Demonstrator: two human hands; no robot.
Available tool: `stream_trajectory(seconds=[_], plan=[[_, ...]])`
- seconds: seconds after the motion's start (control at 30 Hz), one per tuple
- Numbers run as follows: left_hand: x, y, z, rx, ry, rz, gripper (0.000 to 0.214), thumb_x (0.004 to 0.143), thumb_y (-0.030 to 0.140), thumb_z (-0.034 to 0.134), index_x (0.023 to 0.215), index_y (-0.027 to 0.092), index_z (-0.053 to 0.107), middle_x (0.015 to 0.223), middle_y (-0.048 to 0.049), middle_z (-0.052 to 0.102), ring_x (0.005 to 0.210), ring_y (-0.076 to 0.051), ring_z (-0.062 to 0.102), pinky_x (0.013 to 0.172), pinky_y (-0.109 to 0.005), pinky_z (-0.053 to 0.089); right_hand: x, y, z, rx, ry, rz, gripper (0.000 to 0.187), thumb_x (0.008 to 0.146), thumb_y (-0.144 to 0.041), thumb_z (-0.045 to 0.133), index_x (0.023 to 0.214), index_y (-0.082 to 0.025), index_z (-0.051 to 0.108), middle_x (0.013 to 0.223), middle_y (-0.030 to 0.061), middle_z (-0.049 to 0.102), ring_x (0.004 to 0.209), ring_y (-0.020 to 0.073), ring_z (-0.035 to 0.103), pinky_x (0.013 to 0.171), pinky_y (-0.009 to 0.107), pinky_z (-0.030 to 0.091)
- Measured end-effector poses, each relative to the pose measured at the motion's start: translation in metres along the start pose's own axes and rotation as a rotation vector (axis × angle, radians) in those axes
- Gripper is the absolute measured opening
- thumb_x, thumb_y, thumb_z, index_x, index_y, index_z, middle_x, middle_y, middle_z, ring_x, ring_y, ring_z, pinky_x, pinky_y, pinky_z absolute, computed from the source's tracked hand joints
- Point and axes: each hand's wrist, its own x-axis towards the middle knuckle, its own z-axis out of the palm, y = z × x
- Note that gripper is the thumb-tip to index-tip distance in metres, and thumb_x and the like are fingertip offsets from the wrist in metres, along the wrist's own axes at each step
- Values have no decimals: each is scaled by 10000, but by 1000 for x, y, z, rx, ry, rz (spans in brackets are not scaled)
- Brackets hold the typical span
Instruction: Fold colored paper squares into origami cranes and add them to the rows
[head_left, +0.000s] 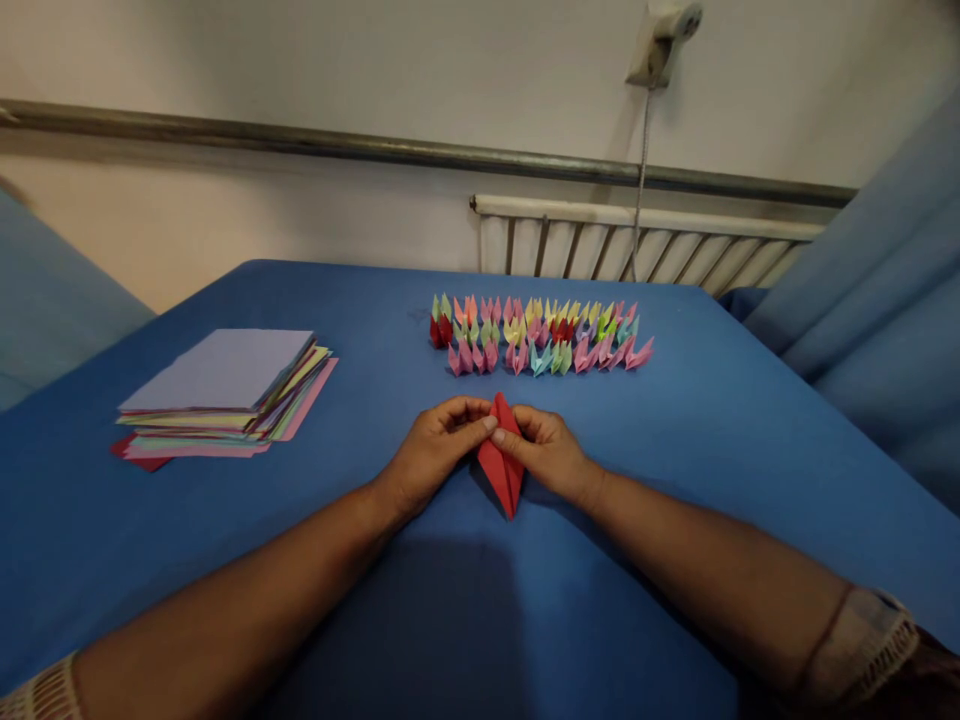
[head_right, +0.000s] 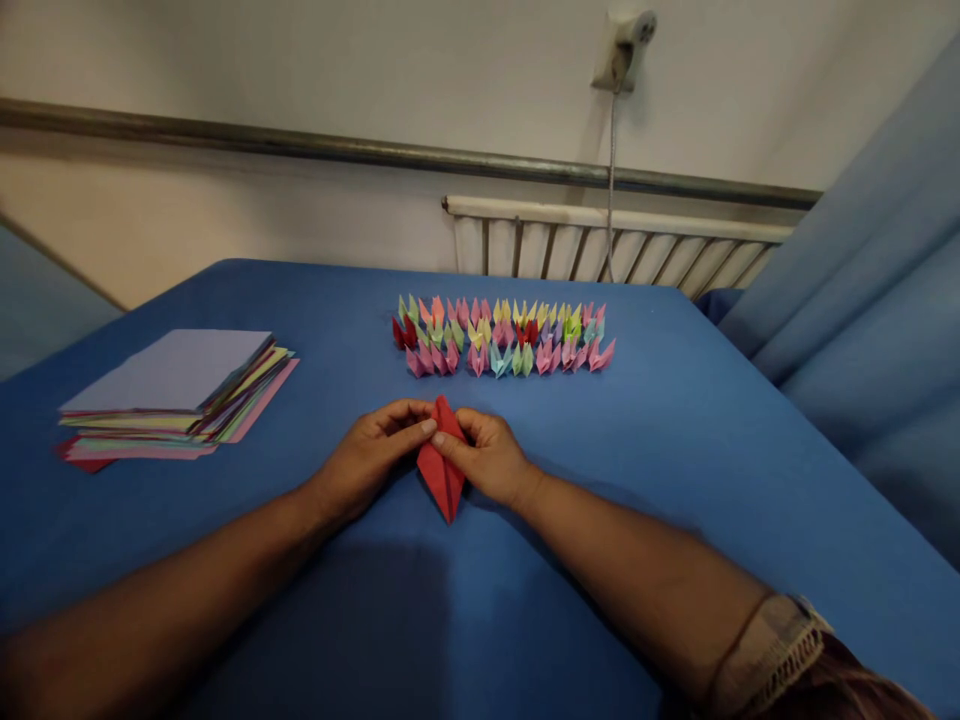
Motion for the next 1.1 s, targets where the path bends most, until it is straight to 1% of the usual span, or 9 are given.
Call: stream_trajectory(seconds=[0.13,0.27,0.4,0.5,0.67,0.8,0.93,1.03,1.1], plan=[[1,-2,-1,-4,18,3,219,698,312,777,809,159,666,771,10,631,708,-102,563,716,-234,454,-1,1,0,-38,-41,13,264,764,-444,689,725,-189,633,648,-49,554,586,95,476,592,239,392],[2,-4,-1,-56,36,-30,294,724,363,751,914,165,645,835,-4,656,743,-118,591,732,-255,473,2,-4,-1,4,81,9,259,761,-432,694,732,-178,649,672,-35,577,622,108,500,635,257,403],[-1,-2,4,-4,-11,-118,325,692,393,764,859,157,616,764,12,635,680,-111,580,670,-243,460,3,-10,-1,92,182,46,240,764,-418,696,761,-179,675,717,-14,622,666,124,539,691,281,424],[-4,-1,6,2,-49,-155,338,667,402,772,833,161,602,759,14,641,660,-112,584,664,-250,462,2,-12,0,118,210,60,225,755,-404,707,757,-181,679,717,-14,626,668,123,541,698,284,428],[-4,-1,7,13,13,-148,311,636,335,790,781,164,573,666,51,596,557,-71,524,558,-200,414,2,-12,1,132,247,52,223,723,-388,731,761,-179,666,696,-29,607,628,106,510,661,271,425],[0,2,3,65,32,-134,302,640,313,771,799,164,561,676,45,597,553,-73,535,551,-202,427,3,-11,-2,91,236,38,210,718,-372,719,758,-184,634,646,-51,560,575,92,460,608,255,398],[6,11,-15,215,-83,-182,255,661,292,720,806,158,559,631,37,591,523,-81,529,537,-212,423,4,-9,-12,-123,136,105,205,722,-344,681,671,-184,563,579,-60,503,526,88,426,553,246,359],[9,19,-32,449,-255,-233,201,687,280,672,822,158,587,632,30,605,529,-99,535,524,-220,413,5,-13,-21,-467,4,138,151,732,-285,649,653,-179,577,608,-36,539,549,100,459,550,243,360],[9,23,-39,692,-317,-181,192,710,279,638,865,166,623,685,19,637,584,-125,570,555,-236,427,7,-17,-28,-734,-62,95,98,754,-271,645,721,-179,635,687,-8,599,614,117,511,590,251,387]])
